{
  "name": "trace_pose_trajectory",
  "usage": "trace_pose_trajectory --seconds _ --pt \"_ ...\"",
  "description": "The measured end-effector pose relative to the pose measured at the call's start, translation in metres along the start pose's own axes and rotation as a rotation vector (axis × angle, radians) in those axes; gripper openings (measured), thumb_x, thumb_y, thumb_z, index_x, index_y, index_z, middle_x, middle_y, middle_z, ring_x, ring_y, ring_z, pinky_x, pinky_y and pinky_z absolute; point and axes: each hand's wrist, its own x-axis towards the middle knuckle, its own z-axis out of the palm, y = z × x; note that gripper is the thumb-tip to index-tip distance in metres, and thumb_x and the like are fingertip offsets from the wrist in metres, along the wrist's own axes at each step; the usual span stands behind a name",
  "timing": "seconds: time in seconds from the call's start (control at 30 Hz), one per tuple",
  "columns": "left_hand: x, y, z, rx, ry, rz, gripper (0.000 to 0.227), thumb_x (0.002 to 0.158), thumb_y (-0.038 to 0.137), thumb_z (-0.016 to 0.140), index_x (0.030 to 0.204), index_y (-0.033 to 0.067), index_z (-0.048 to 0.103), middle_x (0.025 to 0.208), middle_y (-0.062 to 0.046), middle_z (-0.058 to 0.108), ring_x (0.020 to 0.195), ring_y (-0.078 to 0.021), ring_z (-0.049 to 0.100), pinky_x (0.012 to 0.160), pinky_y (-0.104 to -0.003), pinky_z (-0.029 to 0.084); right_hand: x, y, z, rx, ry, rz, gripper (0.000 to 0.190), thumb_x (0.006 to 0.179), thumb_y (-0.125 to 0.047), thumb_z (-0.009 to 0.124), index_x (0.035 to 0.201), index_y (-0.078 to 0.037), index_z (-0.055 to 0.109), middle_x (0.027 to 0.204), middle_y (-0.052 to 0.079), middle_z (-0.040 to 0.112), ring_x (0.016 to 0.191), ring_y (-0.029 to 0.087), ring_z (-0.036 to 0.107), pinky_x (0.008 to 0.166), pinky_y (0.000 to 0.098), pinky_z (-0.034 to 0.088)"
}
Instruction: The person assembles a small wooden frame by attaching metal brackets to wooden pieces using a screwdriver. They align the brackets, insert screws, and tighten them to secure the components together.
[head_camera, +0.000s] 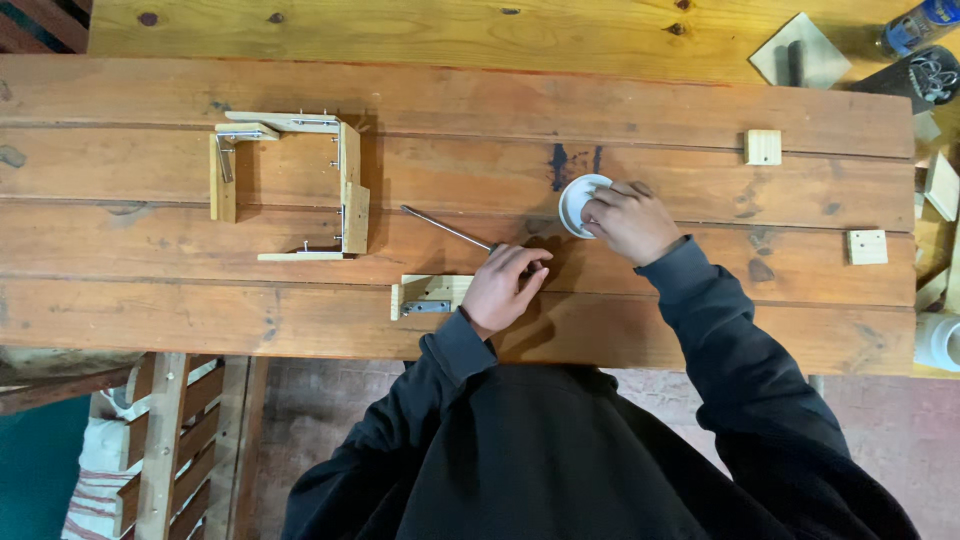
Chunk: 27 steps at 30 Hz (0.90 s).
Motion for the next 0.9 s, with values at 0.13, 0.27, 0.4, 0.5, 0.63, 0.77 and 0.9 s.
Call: trace_pose_trajectory --seconds 0.13,0.27,0.4,0.5,0.63,0.77,0.9 --pt "0.002 0.005 -0.003 -0.008 0.005 -0.002 0.023 0.11 0.015 0.081 0.132 0.0124 0.083 0.102 -0.007 0.081 0.098 -0.0315 0.078 0.088 -0.044 0.067 -0.003 -0.01 0.005 -0.169 0.036 0.019 0.018 0.103 -0.038 0.09 0.111 -0.024 0.081 0.107 -0.003 0.083 0.115 0.02 0.081 0.092 0.0404 0.063" --pt "0.002 0.015 -0.006 -0.052 -0.024 0.024 0.021 0.112 0.014 0.079 0.132 0.0104 0.083 0.101 -0.008 0.081 0.095 -0.033 0.077 0.086 -0.045 0.067 0.0 -0.014 0.003 -0.186 0.019 0.023 0.018 0.103 -0.037 0.086 0.111 -0.022 0.082 0.105 -0.001 0.085 0.115 0.02 0.08 0.092 0.038 0.065" --pt "-0.015 0.024 -0.006 -0.103 -0.054 0.021 0.02 0.114 0.019 0.076 0.132 0.0154 0.083 0.098 -0.007 0.08 0.093 -0.0341 0.078 0.088 -0.046 0.067 0.001 -0.024 -0.005 -0.032 0.028 0.096 0.013 0.103 -0.027 0.087 0.11 -0.019 0.079 0.096 0.0 0.081 0.105 0.023 0.081 0.086 0.037 0.068" --pt "-0.027 0.034 -0.015 -0.158 -0.078 -0.022 0.019 0.113 0.021 0.078 0.13 0.0161 0.084 0.095 -0.009 0.08 0.092 -0.0361 0.077 0.085 -0.048 0.067 -0.005 -0.04 -0.01 0.339 0.076 0.188 0.016 0.108 -0.022 0.084 0.122 -0.016 0.08 0.1 0.008 0.085 0.102 0.036 0.082 0.083 0.0535 0.069" --pt "-0.05 0.032 -0.029 -0.225 -0.136 -0.077 0.02 0.115 0.017 0.077 0.133 0.0137 0.084 0.095 -0.015 0.082 0.089 -0.0419 0.077 0.083 -0.054 0.068 -0.001 -0.098 -0.036 0.508 0.224 0.16 0.024 0.107 -0.022 0.089 0.131 -0.021 0.085 0.107 0.006 0.087 0.106 0.035 0.081 0.088 0.0486 0.068" --pt "-0.076 0.023 -0.046 -0.231 -0.127 -0.133 0.017 0.113 0.019 0.081 0.127 0.0111 0.086 0.097 -0.016 0.085 0.091 -0.0424 0.083 0.081 -0.054 0.07 0.005 -0.169 -0.048 0.744 0.325 0.197 0.02 0.104 -0.011 0.091 0.123 -0.016 0.091 0.105 0.008 0.087 0.094 0.034 0.081 0.083 0.0453 0.067" --pt "-0.102 0.009 -0.062 -0.155 -0.078 -0.177 0.021 0.108 0.024 0.087 0.125 0.0123 0.087 0.093 -0.016 0.085 0.089 -0.0457 0.083 0.076 -0.058 0.07 0.011 -0.216 -0.01 0.854 0.372 0.237 0.027 0.098 -0.014 0.096 0.123 -0.023 0.092 0.111 0.002 0.087 0.096 0.03 0.078 0.084 0.0449 0.066"
